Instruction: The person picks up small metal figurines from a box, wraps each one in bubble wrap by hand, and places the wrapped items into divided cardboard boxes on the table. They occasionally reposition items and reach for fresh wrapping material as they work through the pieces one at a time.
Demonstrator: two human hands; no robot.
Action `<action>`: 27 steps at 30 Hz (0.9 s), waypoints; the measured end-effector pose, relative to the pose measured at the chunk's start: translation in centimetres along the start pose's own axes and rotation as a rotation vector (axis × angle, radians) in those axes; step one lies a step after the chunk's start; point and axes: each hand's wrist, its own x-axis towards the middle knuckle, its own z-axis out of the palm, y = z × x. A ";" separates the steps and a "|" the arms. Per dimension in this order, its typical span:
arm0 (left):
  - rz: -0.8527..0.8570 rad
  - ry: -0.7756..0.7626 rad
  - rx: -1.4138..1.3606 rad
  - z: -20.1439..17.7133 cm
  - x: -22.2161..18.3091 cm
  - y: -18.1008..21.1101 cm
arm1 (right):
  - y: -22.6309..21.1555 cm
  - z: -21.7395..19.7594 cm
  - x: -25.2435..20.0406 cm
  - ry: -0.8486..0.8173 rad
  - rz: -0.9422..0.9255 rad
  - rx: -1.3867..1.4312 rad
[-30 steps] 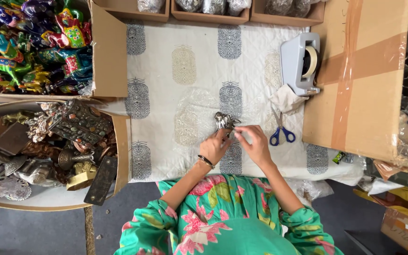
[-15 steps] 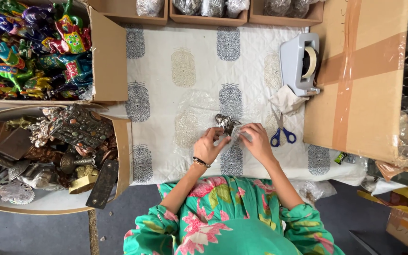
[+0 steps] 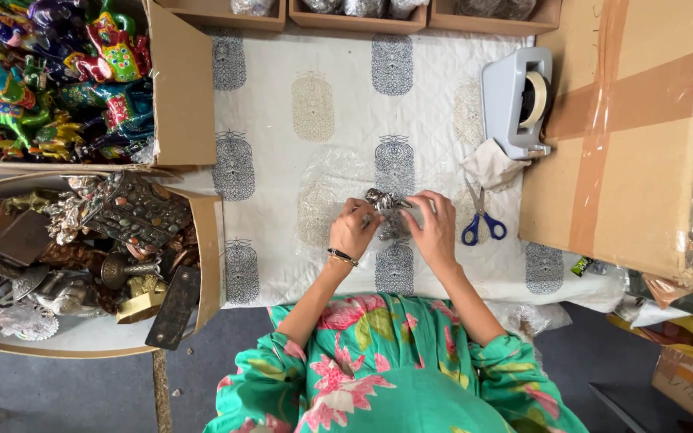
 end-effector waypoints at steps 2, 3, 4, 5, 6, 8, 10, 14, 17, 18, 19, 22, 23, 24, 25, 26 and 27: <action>-0.016 0.012 -0.030 0.2 0.4 -0.8 | 0.6 1.4 -1.2 0.076 -0.025 -0.052; -0.037 0.010 -0.070 0.4 0.6 -1.1 | 1.4 2.7 -2.4 0.051 -0.081 -0.052; -0.059 0.008 -0.110 0.6 0.8 -1.4 | 2.1 3.9 -3.6 0.025 -0.136 -0.053; -0.058 0.007 -0.112 0.7 1.0 -2.0 | 1.5 3.7 -3.5 0.025 -0.134 -0.055; -0.043 -0.006 -0.133 0.8 1.2 -2.6 | 0.9 3.6 -3.4 -0.035 -0.161 -0.031; -0.030 -0.017 -0.153 1.2 1.5 -4.2 | -0.4 3.0 -2.9 -0.097 -0.188 -0.005; 0.085 -0.018 -0.178 1.9 1.5 -6.2 | -1.7 2.0 -2.2 -0.126 -0.166 -0.030; -0.378 0.020 -0.987 -0.4 1.2 -6.1 | -1.7 2.0 -2.2 -0.158 -0.149 -0.026; -0.380 0.175 -0.537 -5.0 -0.4 -1.8 | -1.8 2.1 -2.3 -0.198 -0.112 -0.026; -0.183 0.191 -0.404 -6.1 -1.2 -0.9 | -1.9 2.2 -2.4 -0.197 -0.100 -0.040; 0.016 0.210 -0.269 -7.2 -1.9 0.1 | -2.0 2.4 -2.4 -0.193 -0.092 -0.054; 0.518 0.087 0.129 -7.4 -4.1 -1.2 | -2.3 2.4 -2.0 -0.200 -0.077 -0.065; 0.521 0.087 0.131 -6.8 -4.5 -1.7 | -2.2 2.3 -1.9 -0.197 -0.077 -0.064; 0.632 -0.034 0.200 -6.3 -4.9 -2.2 | -2.2 2.2 -1.8 -0.208 -0.065 -0.064; 0.738 -0.160 0.272 -5.8 -5.4 -2.8 | -2.3 2.2 -1.7 -0.220 -0.053 -0.060; 0.739 -0.162 0.277 -5.4 -5.9 -3.2 | -2.3 2.3 -1.9 -0.218 -0.053 -0.056; 0.748 -0.147 0.302 -4.8 -6.3 -3.6 | -2.3 2.4 -1.9 -0.221 -0.046 -0.062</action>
